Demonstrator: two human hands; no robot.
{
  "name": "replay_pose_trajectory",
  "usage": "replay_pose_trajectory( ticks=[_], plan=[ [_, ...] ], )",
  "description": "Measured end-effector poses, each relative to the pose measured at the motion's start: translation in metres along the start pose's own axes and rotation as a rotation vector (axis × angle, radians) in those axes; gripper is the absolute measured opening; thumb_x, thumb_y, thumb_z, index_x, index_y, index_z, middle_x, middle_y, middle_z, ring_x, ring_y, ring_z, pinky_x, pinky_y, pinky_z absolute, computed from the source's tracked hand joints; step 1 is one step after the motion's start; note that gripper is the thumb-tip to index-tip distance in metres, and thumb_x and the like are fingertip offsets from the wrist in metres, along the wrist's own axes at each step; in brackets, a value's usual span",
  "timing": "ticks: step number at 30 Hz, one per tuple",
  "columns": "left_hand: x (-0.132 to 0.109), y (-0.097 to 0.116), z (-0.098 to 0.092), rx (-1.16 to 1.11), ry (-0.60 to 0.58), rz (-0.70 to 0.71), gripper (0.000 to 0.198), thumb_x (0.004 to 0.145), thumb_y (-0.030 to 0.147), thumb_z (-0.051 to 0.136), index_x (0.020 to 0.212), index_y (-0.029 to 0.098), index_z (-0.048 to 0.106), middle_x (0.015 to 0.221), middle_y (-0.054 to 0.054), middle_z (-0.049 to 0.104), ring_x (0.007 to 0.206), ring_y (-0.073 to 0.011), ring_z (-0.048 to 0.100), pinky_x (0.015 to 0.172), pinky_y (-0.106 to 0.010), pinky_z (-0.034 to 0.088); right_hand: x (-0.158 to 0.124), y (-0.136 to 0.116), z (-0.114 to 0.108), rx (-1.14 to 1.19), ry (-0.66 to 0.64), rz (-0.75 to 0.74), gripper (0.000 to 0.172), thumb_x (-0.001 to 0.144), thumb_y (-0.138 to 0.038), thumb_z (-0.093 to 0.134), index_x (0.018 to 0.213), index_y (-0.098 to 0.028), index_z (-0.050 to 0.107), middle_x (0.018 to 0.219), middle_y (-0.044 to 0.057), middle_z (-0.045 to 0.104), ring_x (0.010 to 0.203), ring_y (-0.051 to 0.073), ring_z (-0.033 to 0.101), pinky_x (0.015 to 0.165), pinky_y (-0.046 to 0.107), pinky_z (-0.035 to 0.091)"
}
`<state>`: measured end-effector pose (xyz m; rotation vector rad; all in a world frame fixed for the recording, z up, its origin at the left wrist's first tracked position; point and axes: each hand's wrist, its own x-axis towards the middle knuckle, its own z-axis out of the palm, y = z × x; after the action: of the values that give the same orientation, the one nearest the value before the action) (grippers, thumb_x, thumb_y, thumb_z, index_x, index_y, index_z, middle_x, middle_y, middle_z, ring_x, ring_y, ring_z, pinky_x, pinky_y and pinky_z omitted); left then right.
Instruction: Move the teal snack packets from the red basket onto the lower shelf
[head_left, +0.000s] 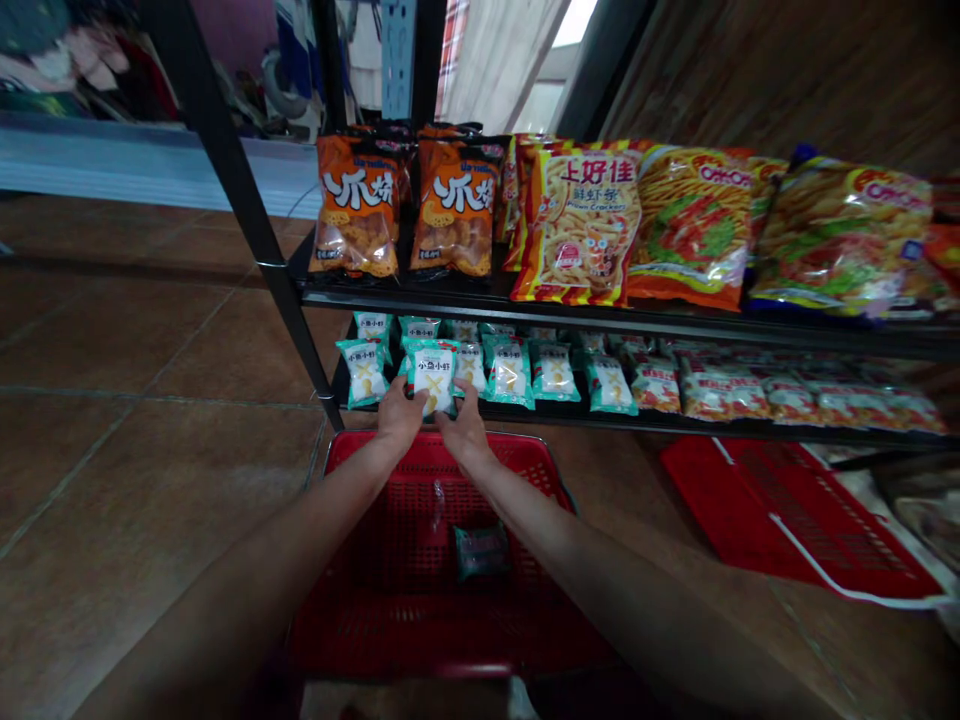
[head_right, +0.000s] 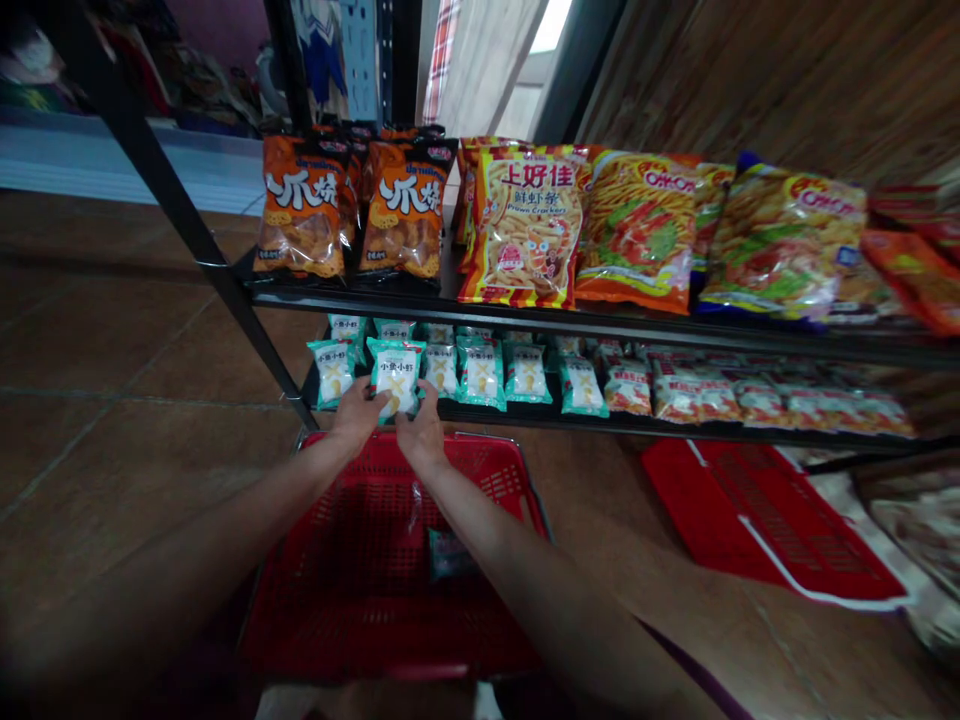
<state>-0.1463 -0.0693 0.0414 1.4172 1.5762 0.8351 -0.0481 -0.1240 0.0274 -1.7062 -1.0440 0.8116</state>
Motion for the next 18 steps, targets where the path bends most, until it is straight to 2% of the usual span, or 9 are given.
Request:
replay_pose_trajectory(
  ticks=[4, 9, 18],
  plan=[
    [0.025, 0.003, 0.003, 0.107, 0.054, 0.03, 0.034, 0.074, 0.023, 0.061, 0.108, 0.019, 0.06, 0.098, -0.007, 0.069, 0.092, -0.0191, 0.063, 0.081, -0.029, 0.047, 0.02, -0.007, 0.016, -0.06, 0.036, -0.033, 0.06, 0.07, -0.018, 0.054, 0.126, -0.018, 0.035, 0.111, 0.01, 0.06, 0.096, 0.019, 0.06, 0.091, 0.036, 0.044],
    [0.049, -0.007, 0.012, 0.107, 0.098, 0.049, 0.032, 0.076, 0.024, 0.059, 0.107, 0.017, 0.061, 0.101, -0.008, 0.068, 0.092, -0.0182, 0.062, 0.08, -0.028, 0.046, 0.039, -0.005, 0.025, -0.096, 0.03, -0.051, 0.061, 0.07, -0.014, 0.051, 0.129, -0.014, 0.033, 0.118, 0.015, 0.057, 0.104, 0.02, 0.058, 0.096, 0.037, 0.042],
    [0.076, -0.018, 0.026, 0.104, 0.089, 0.059, 0.031, 0.077, 0.022, 0.056, 0.106, 0.015, 0.06, 0.102, -0.009, 0.067, 0.092, -0.0185, 0.062, 0.081, -0.028, 0.046, 0.058, -0.001, 0.04, -0.221, 0.041, -0.055, 0.063, 0.074, -0.012, 0.046, 0.134, -0.003, 0.029, 0.133, 0.021, 0.044, 0.125, 0.023, 0.043, 0.106, 0.034, 0.033]
  ],
)
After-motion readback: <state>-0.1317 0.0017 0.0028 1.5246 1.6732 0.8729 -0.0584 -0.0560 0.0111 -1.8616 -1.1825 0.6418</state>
